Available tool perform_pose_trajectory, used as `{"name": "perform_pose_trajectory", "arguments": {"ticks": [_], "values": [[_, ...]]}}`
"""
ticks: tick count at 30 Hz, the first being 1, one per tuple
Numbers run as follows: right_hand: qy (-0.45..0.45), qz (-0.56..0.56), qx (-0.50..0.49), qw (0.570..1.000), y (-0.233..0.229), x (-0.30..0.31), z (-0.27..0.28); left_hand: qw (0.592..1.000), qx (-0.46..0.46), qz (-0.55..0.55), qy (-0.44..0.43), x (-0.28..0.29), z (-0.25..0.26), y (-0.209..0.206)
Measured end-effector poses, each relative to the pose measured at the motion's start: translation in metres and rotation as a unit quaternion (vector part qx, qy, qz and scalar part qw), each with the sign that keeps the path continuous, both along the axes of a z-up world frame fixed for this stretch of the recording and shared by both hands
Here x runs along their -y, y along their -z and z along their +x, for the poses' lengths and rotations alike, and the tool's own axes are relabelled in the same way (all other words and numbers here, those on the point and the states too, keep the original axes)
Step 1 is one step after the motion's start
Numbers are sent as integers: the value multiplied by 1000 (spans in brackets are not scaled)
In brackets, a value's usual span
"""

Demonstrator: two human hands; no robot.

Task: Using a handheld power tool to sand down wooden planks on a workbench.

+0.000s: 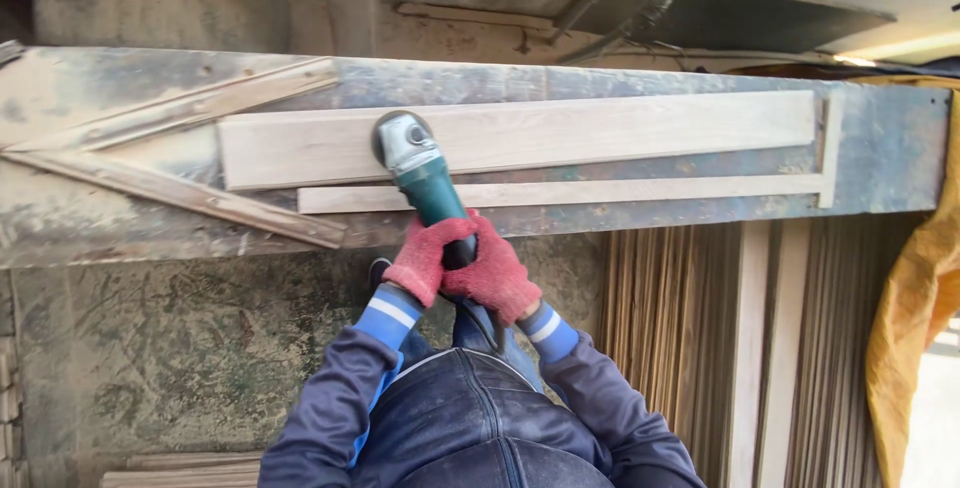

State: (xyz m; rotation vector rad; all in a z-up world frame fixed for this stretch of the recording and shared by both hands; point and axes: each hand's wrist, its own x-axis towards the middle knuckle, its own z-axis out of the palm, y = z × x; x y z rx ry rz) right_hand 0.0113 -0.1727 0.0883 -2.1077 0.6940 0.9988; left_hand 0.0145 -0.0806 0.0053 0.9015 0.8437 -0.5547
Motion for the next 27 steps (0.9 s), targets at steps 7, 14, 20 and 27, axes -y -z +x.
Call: {"name": "perform_pose_trajectory", "arguments": {"ticks": [7, 14, 20, 27], "values": [[146, -12, 2, 989, -17, 127, -11, 995, 37, -18, 89, 152, 11, -25], [233, -45, 58, 970, 16, 221, -16, 986, 33, 3, 161, 242, 17, -15], [170, -45, 29, 984, 18, 207, -13, 990, 16, 14, 139, 212, 15, -29], [56, -59, -18, 997, 16, 129, -9, 999, 0, 10, 33, 124, 2, -46]]}}
